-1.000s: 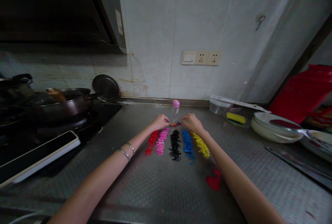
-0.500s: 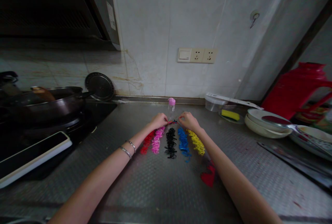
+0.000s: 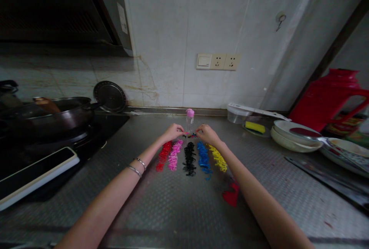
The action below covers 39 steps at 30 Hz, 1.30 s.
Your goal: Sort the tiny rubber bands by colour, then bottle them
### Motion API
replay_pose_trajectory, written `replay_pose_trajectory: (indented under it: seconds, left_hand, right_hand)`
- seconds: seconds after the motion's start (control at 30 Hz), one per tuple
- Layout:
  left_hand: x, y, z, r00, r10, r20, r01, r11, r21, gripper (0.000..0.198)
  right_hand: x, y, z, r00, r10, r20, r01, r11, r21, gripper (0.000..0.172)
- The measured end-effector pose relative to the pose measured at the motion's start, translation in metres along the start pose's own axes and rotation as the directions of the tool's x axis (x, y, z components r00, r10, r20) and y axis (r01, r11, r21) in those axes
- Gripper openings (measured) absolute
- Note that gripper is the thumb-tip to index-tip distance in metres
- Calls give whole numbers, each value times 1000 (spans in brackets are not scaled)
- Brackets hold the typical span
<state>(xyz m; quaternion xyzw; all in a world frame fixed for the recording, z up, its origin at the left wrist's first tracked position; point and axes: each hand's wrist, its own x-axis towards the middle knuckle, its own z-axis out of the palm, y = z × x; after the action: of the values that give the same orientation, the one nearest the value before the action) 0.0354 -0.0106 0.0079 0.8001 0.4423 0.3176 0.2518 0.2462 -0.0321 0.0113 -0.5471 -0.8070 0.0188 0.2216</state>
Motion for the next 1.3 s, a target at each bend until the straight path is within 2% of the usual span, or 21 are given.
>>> replay_pose_trajectory:
  seconds: [0.17,0.4,0.53,0.93,1.3]
  left_hand:
    - [-1,-7,2,999,14,46,-14,1000,-2,34]
    - [3,-7,5,999,18,31,-16,998,-57,22]
    - [4,-8,6,1000,24,17,-22,995,-102,21]
    - [6,-6,11,999,-43,-14,37,951,-306,26]
    - [8,-8,12,998,-40,-39,24,937,-350,33]
  right_hand:
    - [1,-5,5,999,-47,25,47,999,-3,23]
    - [3,-16,12,986,-139,96,134,990,52,26]
    - [2,-26,15,980,-173,96,169,984,49,31]
    - [-4,-42,18,998,-31,60,34,998,-60,29]
    - [-1,-37,24,999,-2,50,-1,997,79,31]
